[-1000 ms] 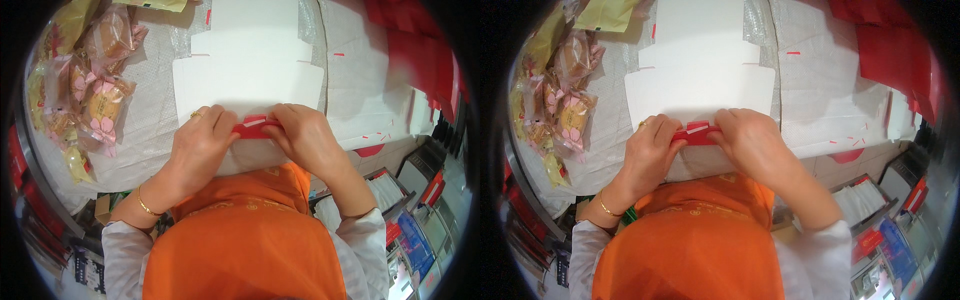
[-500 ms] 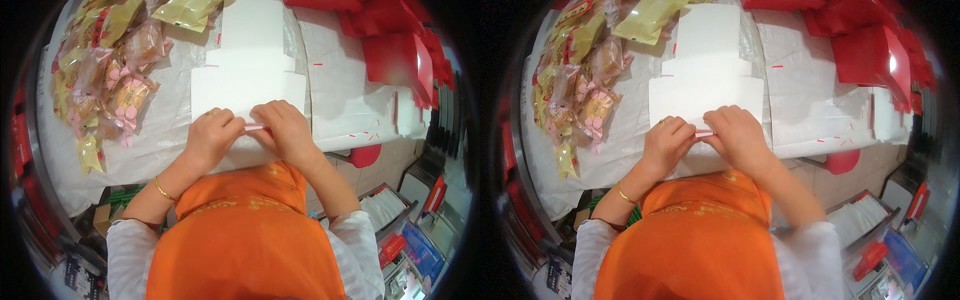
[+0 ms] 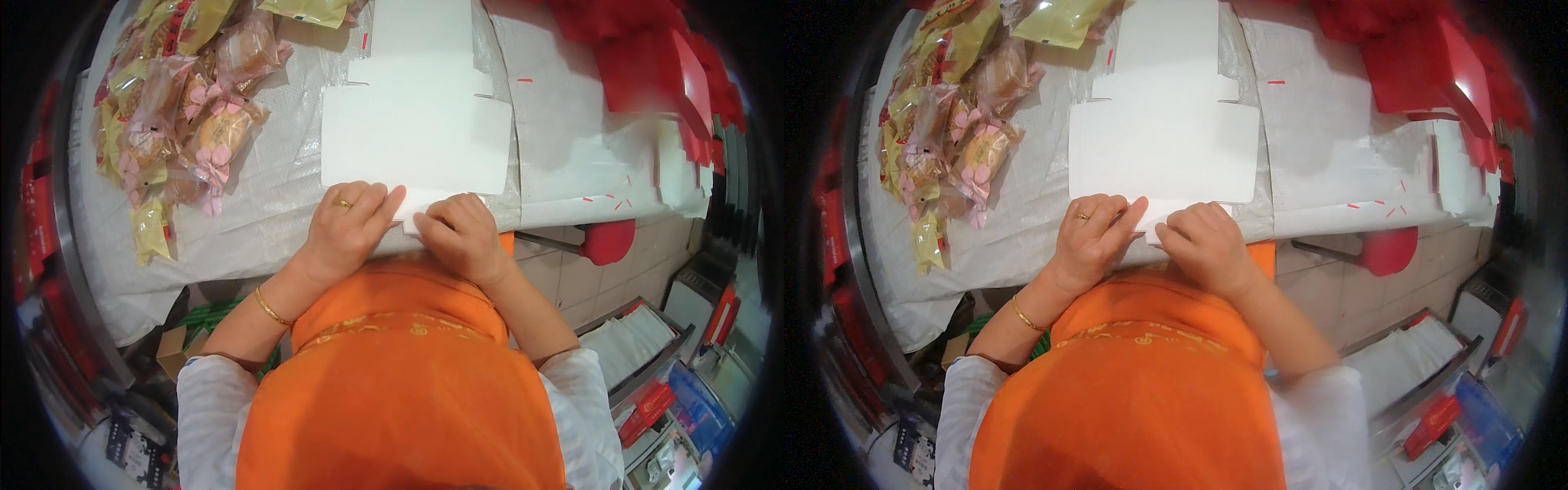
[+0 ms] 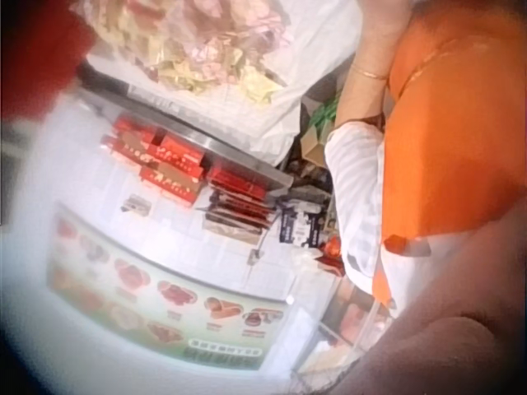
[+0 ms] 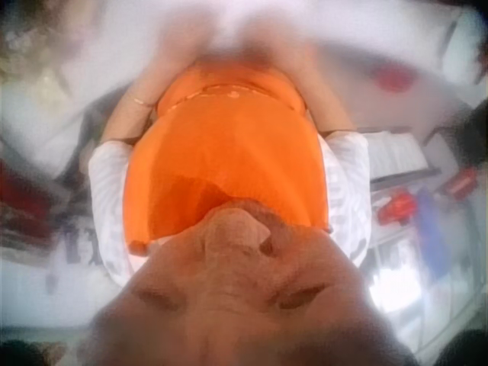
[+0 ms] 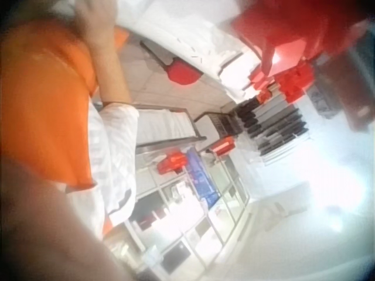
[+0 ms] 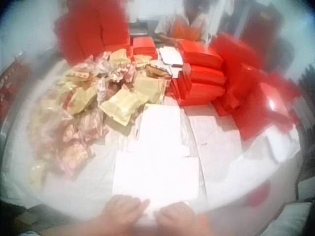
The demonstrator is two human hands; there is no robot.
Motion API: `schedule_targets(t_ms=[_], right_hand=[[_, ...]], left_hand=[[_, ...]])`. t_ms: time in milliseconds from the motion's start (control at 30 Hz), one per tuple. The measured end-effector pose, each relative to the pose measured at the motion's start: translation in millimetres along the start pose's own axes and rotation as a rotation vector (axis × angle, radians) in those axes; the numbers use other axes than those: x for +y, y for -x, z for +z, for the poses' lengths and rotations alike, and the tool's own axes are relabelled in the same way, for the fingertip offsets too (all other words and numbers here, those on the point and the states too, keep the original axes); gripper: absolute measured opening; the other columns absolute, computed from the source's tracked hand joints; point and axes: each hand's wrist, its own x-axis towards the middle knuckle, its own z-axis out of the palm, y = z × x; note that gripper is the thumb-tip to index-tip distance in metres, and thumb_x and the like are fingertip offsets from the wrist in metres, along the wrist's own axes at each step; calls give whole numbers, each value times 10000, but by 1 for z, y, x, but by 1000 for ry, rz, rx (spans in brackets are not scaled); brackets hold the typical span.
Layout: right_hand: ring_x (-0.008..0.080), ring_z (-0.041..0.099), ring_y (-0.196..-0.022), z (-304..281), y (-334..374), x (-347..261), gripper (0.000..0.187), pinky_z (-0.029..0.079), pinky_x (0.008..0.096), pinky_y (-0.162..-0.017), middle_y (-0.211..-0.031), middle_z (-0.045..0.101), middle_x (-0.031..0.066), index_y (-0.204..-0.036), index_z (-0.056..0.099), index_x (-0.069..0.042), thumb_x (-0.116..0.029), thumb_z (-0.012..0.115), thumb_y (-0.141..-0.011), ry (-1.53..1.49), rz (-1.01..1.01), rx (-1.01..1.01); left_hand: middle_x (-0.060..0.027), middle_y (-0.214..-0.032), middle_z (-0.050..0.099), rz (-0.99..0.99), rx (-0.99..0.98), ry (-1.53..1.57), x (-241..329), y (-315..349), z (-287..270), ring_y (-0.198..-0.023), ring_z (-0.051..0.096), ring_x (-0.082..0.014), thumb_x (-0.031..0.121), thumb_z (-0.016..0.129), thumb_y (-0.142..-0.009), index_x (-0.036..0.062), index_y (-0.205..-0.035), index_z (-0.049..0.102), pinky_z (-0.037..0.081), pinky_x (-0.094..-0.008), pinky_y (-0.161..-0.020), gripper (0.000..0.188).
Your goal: The person folds flat white cardboard pieces into small red boxes by hand. They then place individually wrapped snack items into the assembled boxes and close the lids. The finished boxes are stacked on the table.
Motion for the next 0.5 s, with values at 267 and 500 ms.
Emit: schedule_targets(t_ms=[267, 500], right_hand=[[252, 558, -726, -5, -8, 0, 262, 471, 363, -618, -809, 578, 41, -807, 608, -93, -113, 803, -633, -187, 191, -40], [245, 577, -735, -7, -9, 1, 226, 489, 354, -626, -801, 594, 37, -799, 622, -88, -76, 795, -656, -187, 221, -92]], left_hand=[[-34, -856, 591, 16, 17, 230, 1, -4, 4, -781, 590, -214, 12, 728, -671, 71, -934, 639, 462, -333, -685, 284], [-36, -806, 586, 39, -45, 269, 1, -6, 6, -732, 594, -216, 6, 727, -651, 61, -847, 614, 464, -331, -604, 233]])
